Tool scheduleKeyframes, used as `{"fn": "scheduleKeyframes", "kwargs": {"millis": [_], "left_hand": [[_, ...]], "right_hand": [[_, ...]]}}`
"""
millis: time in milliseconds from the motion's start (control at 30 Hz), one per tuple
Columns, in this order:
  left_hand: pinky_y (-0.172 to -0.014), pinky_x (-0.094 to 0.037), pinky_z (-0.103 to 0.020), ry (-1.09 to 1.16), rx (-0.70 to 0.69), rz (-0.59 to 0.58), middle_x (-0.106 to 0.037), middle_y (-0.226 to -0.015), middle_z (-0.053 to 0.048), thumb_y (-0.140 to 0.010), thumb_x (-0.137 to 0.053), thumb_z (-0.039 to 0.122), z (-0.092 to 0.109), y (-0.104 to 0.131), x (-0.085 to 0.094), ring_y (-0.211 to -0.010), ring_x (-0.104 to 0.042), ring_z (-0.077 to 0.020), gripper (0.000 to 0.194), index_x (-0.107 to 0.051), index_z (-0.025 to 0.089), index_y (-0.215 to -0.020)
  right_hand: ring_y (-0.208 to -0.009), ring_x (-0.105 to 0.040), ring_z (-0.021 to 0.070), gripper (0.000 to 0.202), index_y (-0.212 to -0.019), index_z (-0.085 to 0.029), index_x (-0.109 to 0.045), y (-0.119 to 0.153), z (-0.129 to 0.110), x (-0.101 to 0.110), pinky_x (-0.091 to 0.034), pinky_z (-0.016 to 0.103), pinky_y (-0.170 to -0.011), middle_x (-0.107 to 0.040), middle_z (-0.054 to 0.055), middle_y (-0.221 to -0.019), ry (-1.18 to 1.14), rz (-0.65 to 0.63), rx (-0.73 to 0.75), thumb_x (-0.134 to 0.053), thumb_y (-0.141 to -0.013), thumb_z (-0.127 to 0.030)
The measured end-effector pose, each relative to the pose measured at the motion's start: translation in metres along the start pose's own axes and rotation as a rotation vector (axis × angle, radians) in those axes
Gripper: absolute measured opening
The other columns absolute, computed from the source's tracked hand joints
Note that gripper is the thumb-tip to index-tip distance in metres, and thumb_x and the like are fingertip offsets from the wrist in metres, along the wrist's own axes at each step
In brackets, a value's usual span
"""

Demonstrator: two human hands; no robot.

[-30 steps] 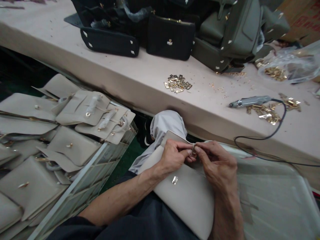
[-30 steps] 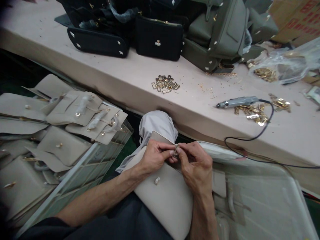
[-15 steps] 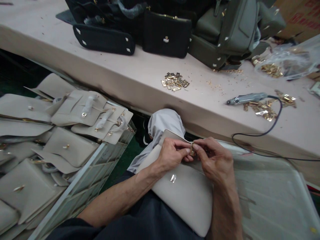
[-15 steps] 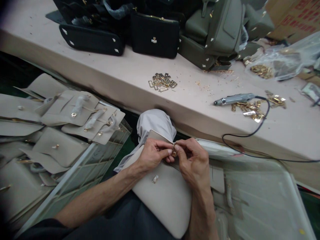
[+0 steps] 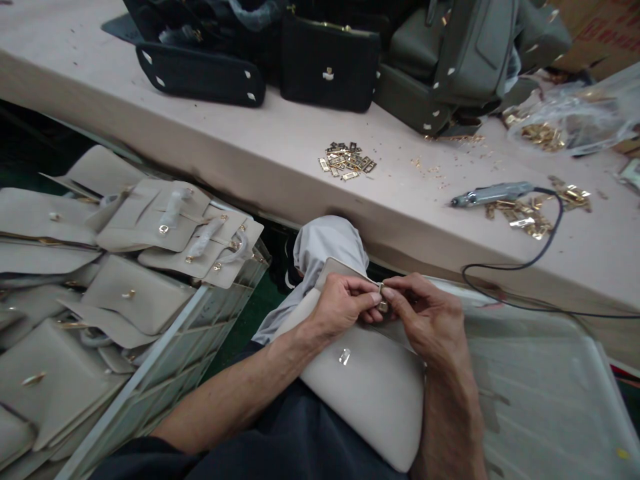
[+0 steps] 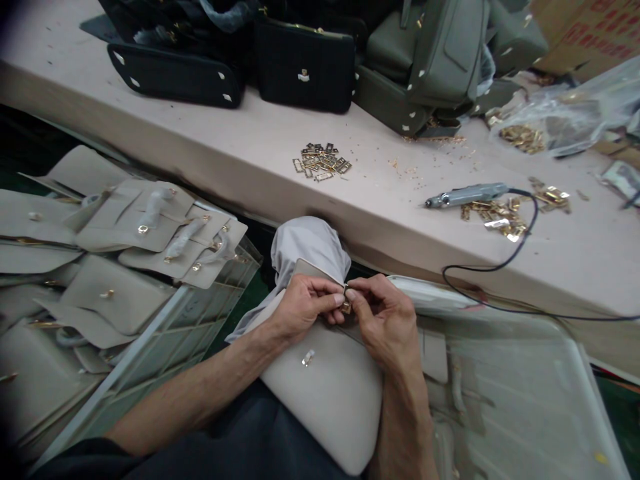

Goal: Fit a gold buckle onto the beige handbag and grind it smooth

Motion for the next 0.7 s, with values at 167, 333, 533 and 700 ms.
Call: {"fn": "scheduleKeyframes", "kwargs": {"millis": [167,333,533,700], "left_hand": [[-0.048,-0.05,-0.02,-0.046,-0.015,0.052,-0.07,-0.058,-0.006,-0.07,-0.082,0.034,-0.001,0.001,0.0,-0.046,-0.062,-0.0114,0.028,-0.076,0.008,-0.08],[-0.044,-0.049,-0.019,-0.103,-0.028,0.091,-0.07,-0.057,-0.006,-0.074,-0.079,0.034,-0.004,0.002,0.0,-0.044,-0.061,-0.0112,0.027,-0.075,0.008,-0.083],[-0.039,-0.041,-0.019,-0.15,-0.01,0.18,-0.063,-0.049,-0.001,-0.075,-0.078,0.03,-0.005,0.001,0.004,-0.036,-0.05,-0.0086,0.022,-0.073,0.01,-0.08],[-0.037,-0.03,-0.018,-0.093,-0.007,0.193,-0.054,-0.043,0.003,-0.072,-0.079,0.029,-0.003,0.003,-0.001,-0.034,-0.042,-0.0064,0.02,-0.073,0.01,-0.074]], "right_hand": [[-0.079,-0.066,0.0143,0.011,-0.099,-0.023,-0.078,0.0,-0.003,0.0,-0.051,0.027,-0.069,-0.07,0.003,-0.089,0.025,-0.01,0.056,-0.072,-0.092,-0.029],[-0.078,-0.065,0.0144,0.01,-0.097,-0.022,-0.079,-0.002,0.001,-0.002,-0.051,0.028,-0.068,-0.069,0.003,-0.088,0.013,-0.001,0.067,-0.072,-0.092,-0.028],[-0.087,-0.067,0.0179,0.023,-0.116,-0.024,-0.075,0.011,-0.018,0.004,-0.056,0.03,-0.068,-0.068,0.008,-0.103,0.058,0.006,0.198,-0.069,-0.093,-0.025],[-0.11,-0.067,0.0239,0.04,-0.124,-0.029,-0.072,0.03,-0.04,0.005,-0.061,0.041,-0.088,-0.068,0.01,-0.123,0.19,-0.023,0.452,-0.073,-0.088,-0.013]]}}
Point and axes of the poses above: each hand's wrist, its own y-axis away from the middle knuckle, its own x-axis out of the back of the hand, z = x × y, the point moved 8 cm from there along -y, towards the middle knuckle
